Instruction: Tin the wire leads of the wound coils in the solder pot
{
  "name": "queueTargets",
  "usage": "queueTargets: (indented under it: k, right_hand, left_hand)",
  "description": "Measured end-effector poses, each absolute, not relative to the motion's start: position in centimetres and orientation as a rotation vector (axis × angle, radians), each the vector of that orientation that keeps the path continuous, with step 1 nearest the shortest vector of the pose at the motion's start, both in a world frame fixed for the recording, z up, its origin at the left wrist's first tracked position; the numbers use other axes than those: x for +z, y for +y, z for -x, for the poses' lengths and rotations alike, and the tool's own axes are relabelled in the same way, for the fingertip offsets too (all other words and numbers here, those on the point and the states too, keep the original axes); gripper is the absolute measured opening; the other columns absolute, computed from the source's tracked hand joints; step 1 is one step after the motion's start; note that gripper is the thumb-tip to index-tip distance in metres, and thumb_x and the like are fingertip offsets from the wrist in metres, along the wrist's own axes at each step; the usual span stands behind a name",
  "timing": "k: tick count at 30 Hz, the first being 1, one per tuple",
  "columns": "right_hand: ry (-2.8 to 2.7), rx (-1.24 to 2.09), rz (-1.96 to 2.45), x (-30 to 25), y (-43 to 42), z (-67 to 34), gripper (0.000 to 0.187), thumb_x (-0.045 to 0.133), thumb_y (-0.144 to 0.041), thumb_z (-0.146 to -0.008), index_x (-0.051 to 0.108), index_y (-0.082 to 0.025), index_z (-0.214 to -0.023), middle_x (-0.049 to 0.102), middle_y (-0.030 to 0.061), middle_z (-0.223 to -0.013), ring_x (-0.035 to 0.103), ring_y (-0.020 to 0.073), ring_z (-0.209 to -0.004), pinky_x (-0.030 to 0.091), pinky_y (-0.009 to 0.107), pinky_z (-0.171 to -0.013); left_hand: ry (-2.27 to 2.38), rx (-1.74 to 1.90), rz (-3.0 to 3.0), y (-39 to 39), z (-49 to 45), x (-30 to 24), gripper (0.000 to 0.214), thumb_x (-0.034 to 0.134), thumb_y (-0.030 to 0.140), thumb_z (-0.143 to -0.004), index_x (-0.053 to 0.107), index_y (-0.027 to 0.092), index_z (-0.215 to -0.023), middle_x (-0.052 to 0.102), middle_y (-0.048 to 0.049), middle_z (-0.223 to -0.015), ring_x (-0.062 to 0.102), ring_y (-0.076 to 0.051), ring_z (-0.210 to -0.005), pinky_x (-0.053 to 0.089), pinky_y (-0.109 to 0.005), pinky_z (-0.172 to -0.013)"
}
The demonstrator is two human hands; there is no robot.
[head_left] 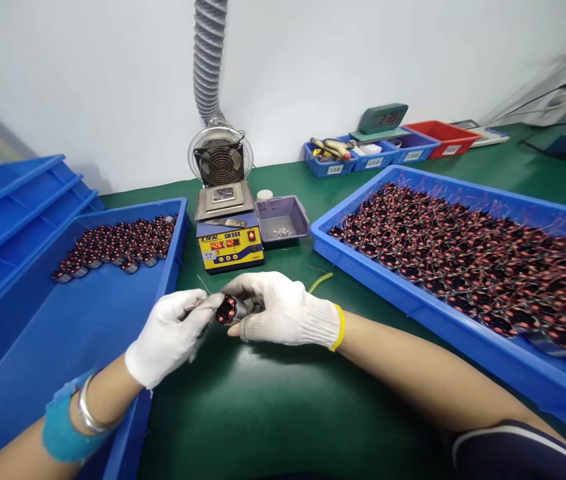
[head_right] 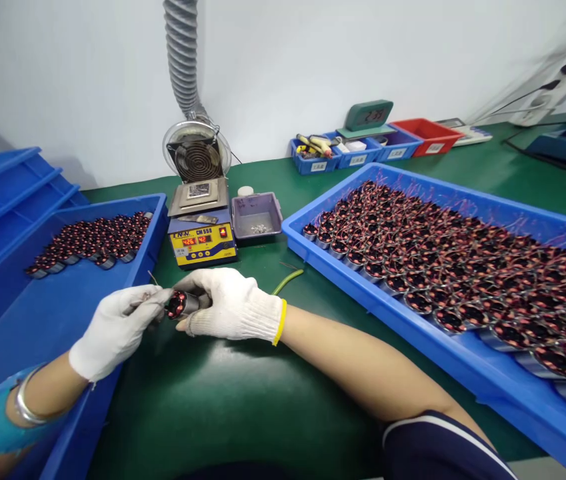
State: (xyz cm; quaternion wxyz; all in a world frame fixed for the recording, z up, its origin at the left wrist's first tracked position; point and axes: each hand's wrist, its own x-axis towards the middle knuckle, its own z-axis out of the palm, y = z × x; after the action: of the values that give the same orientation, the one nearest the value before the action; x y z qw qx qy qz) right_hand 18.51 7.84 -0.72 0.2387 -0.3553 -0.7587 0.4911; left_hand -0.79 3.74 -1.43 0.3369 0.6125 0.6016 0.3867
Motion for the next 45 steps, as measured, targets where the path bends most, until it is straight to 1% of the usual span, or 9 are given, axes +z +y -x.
queueTargets:
  k: [4,7,12,16,20,28,33,40,45]
  right_hand:
    - [-2.057,1.345,0.927,-0.1,7.5,-18.3,0.048,0.075,-0.024,-0.059,0.063,-0.017,-0.106,0.063,-0.0019,-0.075,0.056,0.0094,-0.065,0.045,0.021,-0.058]
    - [-2.057,1.280,0.892,0.6,7.1,-18.2,0.046,0.075,-0.024,-0.058,0.064,-0.019,-0.103,0.064,-0.0023,-0.079,0.058,0.0099,-0.068,0.045,0.021,-0.061]
    - [-2.090,1.236,1.032,0.7,6.7,-18.3,0.044,0.074,-0.021,-0.058,0.065,-0.021,-0.101,0.063,-0.0042,-0.074,0.057,0.0088,-0.064,0.043,0.020,-0.058]
    - [-2.096,1.215,1.030,0.4,7.0,-18.5,0.047,0.075,-0.022,-0.056,0.065,-0.020,-0.102,0.063,-0.0036,-0.076,0.057,0.0092,-0.066,0.043,0.021,-0.060]
    - [-1.994,1.250,1.095,0.0,8.4,-19.4,0.046,0.074,-0.020,-0.057,0.063,-0.018,-0.102,0.061,-0.0024,-0.075,0.055,0.0093,-0.065,0.044,0.021,-0.058]
    - [-1.528,1.317,0.966,0.7,16.6,-20.8,0.046,0.071,-0.019,-0.060,0.059,-0.013,-0.104,0.062,-0.0002,-0.083,0.055,0.0074,-0.066,0.048,0.020,-0.061]
    - [-1.552,1.142,0.984,1.6,23.4,-19.5,0.029,0.066,-0.023,-0.067,0.062,-0.013,-0.094,0.062,0.0009,-0.074,0.051,0.0065,-0.056,0.044,0.018,-0.051]
    - [-1.809,0.812,1.198,3.8,28.2,-17.2,0.019,0.059,-0.033,-0.072,0.062,-0.015,-0.074,0.055,-0.0003,-0.060,0.048,0.0070,-0.048,0.039,0.019,-0.046]
    - [-1.967,0.639,1.388,5.3,29.2,-16.0,0.028,0.052,-0.041,-0.075,0.061,-0.015,-0.081,0.057,0.0033,-0.068,0.057,0.0129,-0.062,0.044,0.023,-0.055]
  left_hand:
    - [1.598,1.481,-1.472,3.0,-0.3,-2.0,0.027,0.064,0.047,-0.070,0.060,0.020,-0.068,0.056,0.0016,-0.055,0.050,-0.012,-0.050,0.042,-0.025,-0.050]
    - [1.497,1.732,-1.409,3.4,-0.5,-1.6,0.034,0.056,0.050,-0.076,0.054,0.020,-0.060,0.054,0.0015,-0.055,0.054,-0.014,-0.054,0.047,-0.028,-0.056]
    - [1.399,1.583,-1.544,3.6,-0.8,-0.7,0.032,0.059,0.051,-0.072,0.062,0.020,-0.077,0.065,-0.0031,-0.076,0.062,-0.019,-0.068,0.051,-0.030,-0.063]
    - [1.584,1.649,-1.598,3.6,-1.0,-1.0,0.014,0.063,0.032,-0.074,0.062,0.018,-0.070,0.064,0.0001,-0.067,0.061,-0.015,-0.066,0.049,-0.026,-0.066]
    - [1.622,1.855,-1.395,4.5,-0.4,-1.6,0.015,0.062,0.034,-0.074,0.062,0.019,-0.074,0.064,0.0025,-0.065,0.061,-0.013,-0.062,0.050,-0.025,-0.065]
    - [1.699,1.159,-1.434,5.1,-1.3,-1.4,0.029,0.061,0.048,-0.071,0.065,0.019,-0.072,0.067,-0.0014,-0.072,0.060,-0.018,-0.070,0.046,-0.026,-0.064]
    - [1.712,0.670,-1.419,6.2,-0.1,-1.8,0.045,0.051,0.060,-0.073,0.063,0.018,-0.083,0.065,-0.0028,-0.076,0.057,-0.020,-0.072,0.042,-0.029,-0.064]
    - [1.637,0.392,-1.352,7.0,0.9,-2.9,0.055,0.047,0.068,-0.070,0.059,0.015,-0.076,0.061,-0.0041,-0.076,0.052,-0.019,-0.071,0.035,-0.030,-0.065]
    - [1.648,0.359,-1.350,6.9,0.7,-2.9,0.053,0.046,0.068,-0.070,0.057,0.016,-0.074,0.057,-0.0016,-0.071,0.046,-0.016,-0.067,0.032,-0.028,-0.062]
